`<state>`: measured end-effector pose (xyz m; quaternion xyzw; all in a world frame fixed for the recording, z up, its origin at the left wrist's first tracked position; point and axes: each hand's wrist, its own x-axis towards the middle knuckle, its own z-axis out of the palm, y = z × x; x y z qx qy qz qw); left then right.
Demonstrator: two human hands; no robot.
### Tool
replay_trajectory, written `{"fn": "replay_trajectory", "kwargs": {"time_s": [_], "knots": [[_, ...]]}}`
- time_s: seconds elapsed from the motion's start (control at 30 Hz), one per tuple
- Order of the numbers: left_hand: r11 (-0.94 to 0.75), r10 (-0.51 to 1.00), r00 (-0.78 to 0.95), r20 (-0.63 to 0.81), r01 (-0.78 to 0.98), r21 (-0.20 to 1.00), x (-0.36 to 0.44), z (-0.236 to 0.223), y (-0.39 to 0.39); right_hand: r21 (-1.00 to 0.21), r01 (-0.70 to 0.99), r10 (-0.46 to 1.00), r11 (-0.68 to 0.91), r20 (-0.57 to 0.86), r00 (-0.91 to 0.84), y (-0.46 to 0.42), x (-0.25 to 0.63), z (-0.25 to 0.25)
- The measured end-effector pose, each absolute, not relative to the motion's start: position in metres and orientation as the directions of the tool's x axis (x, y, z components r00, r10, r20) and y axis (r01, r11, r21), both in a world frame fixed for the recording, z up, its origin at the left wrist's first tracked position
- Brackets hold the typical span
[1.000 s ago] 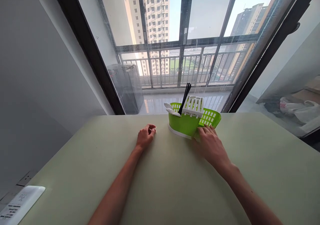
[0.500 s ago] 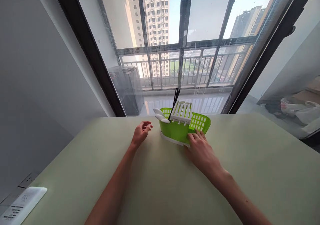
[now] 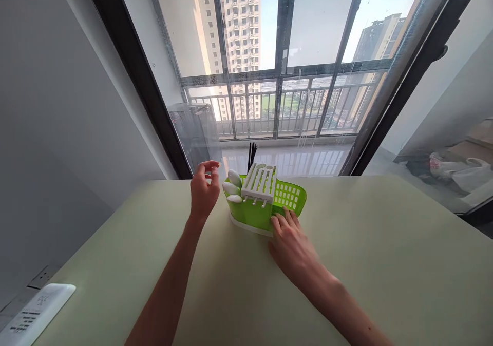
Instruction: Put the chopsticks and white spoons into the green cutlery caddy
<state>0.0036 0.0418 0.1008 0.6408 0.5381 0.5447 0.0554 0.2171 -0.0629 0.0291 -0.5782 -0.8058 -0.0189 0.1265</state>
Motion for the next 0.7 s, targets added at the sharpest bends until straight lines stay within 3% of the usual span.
{"fn": "replay_trajectory", "kwargs": {"time_s": [0.17, 0.37, 0.7], "knots": [[-0.412, 0.766, -0.177, 0.618, 0.602, 0.683, 0.003, 0.126, 0.027, -0.156, 0.929, 0.941, 0.335, 0.104, -0.322, -0.074, 0.209, 0.044], [-0.418, 0.818, -0.066, 0.572, 0.616, 0.668, 0.01, 0.138, 0.013, -0.115, 0.908, 0.914, 0.404, 0.008, -0.406, -0.088, 0.203, 0.062], [-0.272, 0.962, 0.159, 0.22, 0.535, 0.8, 0.011, 0.139, 0.003, -0.109, 0.871, 0.868, 0.479, -0.087, -0.488, -0.104, 0.197, 0.072]]}}
